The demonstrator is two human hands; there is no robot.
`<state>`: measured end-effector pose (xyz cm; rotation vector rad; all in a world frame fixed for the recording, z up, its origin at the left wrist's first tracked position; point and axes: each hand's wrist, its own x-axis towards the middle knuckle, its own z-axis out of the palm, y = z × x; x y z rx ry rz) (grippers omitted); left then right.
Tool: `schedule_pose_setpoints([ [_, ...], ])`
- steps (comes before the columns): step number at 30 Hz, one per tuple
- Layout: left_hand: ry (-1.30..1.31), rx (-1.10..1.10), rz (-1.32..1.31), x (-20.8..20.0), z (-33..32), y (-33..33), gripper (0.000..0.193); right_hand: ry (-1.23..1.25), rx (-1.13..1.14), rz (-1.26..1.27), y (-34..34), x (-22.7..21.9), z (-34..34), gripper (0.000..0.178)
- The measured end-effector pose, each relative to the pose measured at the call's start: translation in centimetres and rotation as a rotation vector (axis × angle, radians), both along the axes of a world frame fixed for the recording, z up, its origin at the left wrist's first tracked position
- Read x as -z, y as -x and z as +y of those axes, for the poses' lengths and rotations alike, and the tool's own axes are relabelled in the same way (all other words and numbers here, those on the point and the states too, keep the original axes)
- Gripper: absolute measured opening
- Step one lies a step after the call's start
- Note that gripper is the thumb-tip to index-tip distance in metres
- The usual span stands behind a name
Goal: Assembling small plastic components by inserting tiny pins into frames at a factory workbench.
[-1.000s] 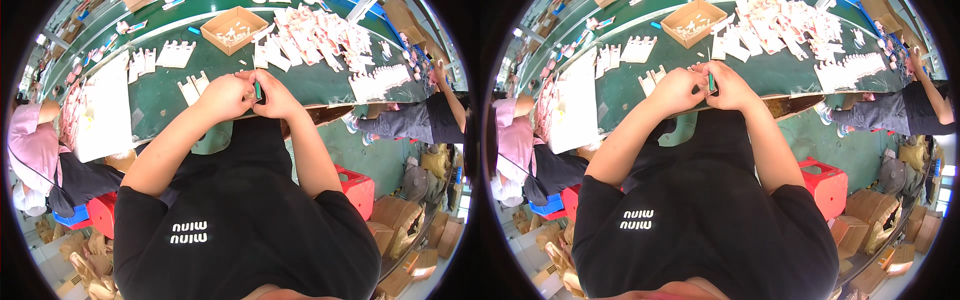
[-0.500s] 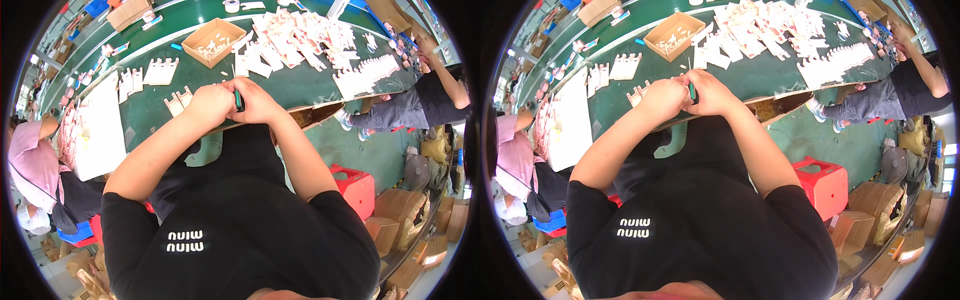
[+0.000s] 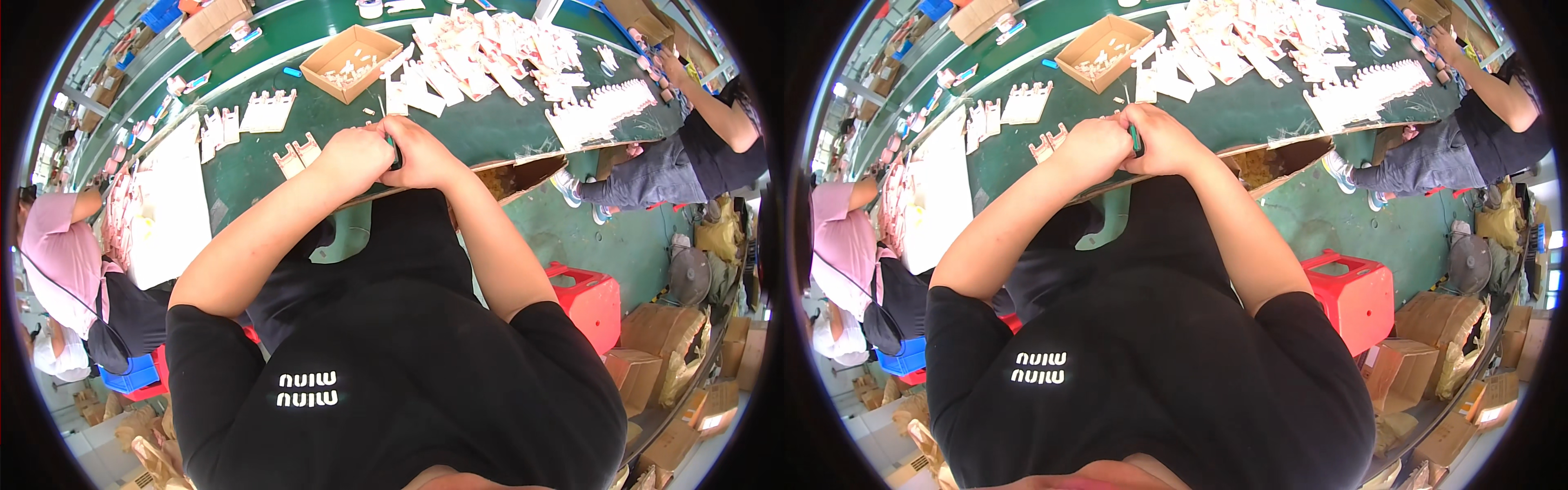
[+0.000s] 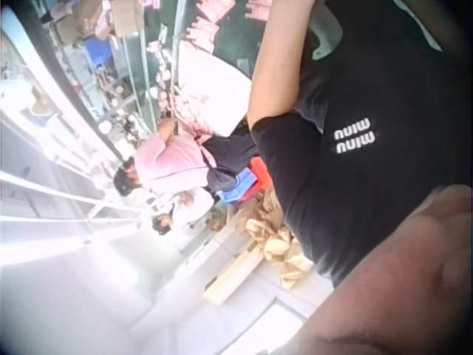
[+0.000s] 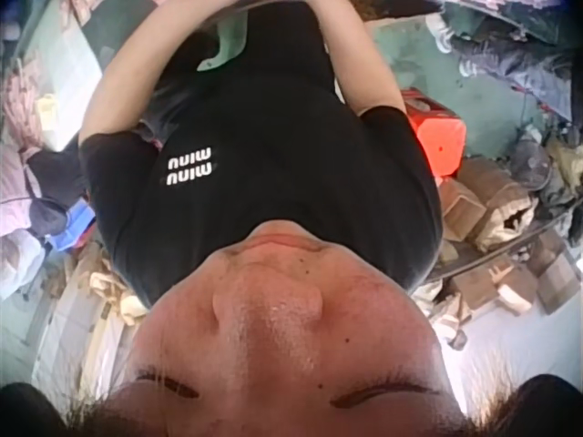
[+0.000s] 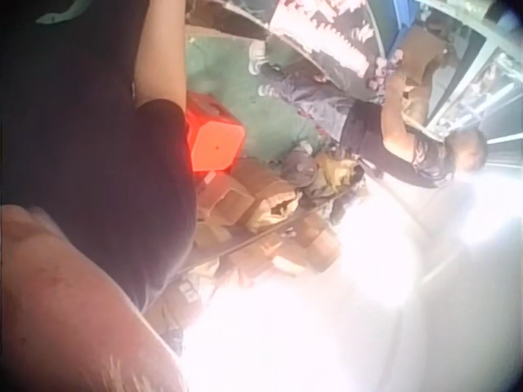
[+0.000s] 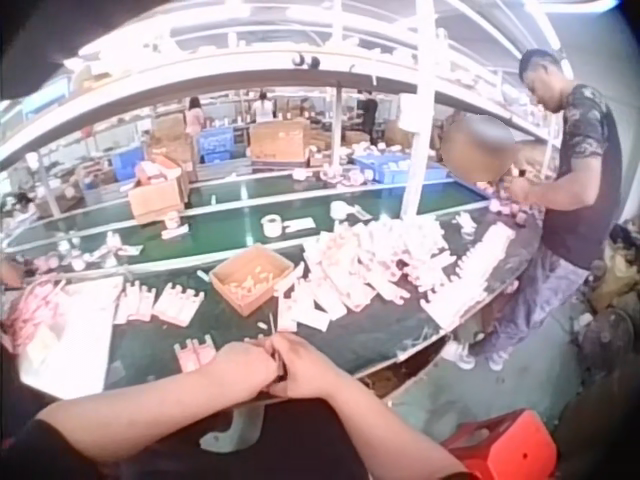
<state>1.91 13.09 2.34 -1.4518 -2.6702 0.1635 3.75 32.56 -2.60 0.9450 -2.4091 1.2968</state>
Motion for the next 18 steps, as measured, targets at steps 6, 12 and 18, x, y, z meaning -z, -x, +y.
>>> schedule_pose_setpoints([
  [6, 0.038, 0.168, -0.087, -0.2, -0.7, 1.9, 0.001, 0.016, 0.004, -0.030, -0.1, -0.3, -0.3, 0.058],
  [12, 0.172, 0.178, -0.107, -1.3, 0.0, 2.5, 0.003, -0.012, 0.024, -0.029, -0.2, -0.1, -0.2, 0.062],
  [18, 0.114, 0.167, -0.234, -2.0, -0.2, 2.7, 0.008, -0.055, 0.049, -0.075, -0.3, -0.1, 0.0, 0.064],
])
